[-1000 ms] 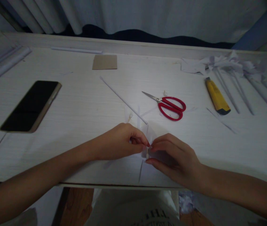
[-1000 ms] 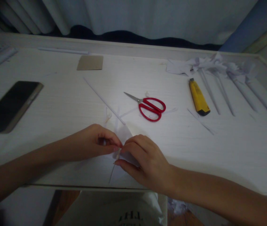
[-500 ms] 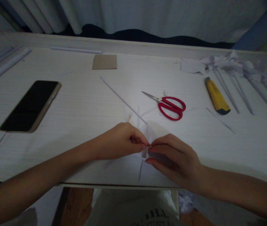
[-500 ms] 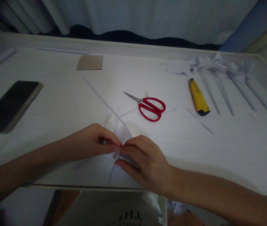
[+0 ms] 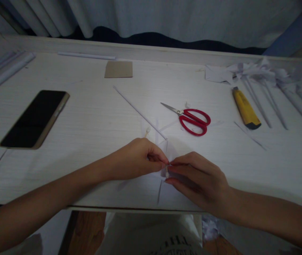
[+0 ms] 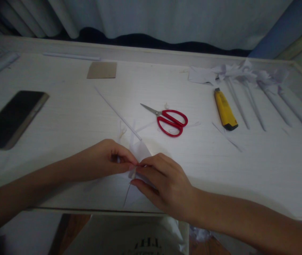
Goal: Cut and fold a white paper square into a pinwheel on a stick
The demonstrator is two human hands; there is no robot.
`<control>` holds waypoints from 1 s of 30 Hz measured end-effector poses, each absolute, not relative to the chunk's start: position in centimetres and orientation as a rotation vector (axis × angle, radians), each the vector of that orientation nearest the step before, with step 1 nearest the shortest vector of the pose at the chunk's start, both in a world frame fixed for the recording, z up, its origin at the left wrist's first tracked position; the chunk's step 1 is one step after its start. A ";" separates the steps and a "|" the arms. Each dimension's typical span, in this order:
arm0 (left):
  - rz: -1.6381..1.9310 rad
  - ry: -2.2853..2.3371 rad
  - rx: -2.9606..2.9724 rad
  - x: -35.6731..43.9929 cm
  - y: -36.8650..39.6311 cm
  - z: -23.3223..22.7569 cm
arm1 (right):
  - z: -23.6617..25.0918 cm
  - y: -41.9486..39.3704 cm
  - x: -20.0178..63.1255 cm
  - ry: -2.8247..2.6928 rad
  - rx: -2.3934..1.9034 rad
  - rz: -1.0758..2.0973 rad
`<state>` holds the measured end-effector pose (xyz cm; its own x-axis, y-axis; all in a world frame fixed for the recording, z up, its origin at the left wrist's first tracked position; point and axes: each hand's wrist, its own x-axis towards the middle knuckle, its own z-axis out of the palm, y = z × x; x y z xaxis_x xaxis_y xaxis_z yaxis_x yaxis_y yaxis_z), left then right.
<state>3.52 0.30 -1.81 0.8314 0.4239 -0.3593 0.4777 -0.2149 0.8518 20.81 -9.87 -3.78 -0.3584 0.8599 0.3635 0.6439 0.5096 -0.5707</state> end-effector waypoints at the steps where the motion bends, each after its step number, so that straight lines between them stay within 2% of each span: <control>1: -0.053 0.680 1.838 3.5 0.3 -1.8 | -3.8 -9.9 20.8 -2.121 -1.225 0.433; 18: 0.001 0.684 1.758 3.7 0.1 -2.1 | -3.5 -9.8 20.8 -2.069 -1.262 0.549; 30: 0.014 0.688 1.778 3.7 0.1 -1.8 | -3.9 -9.6 20.7 -2.139 -1.131 0.653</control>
<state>3.70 0.07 -1.79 0.8266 0.4548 -0.3315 0.4406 -0.1565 0.8840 20.68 -9.64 -3.90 -0.4371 0.8498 0.2947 0.5403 0.5100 -0.6693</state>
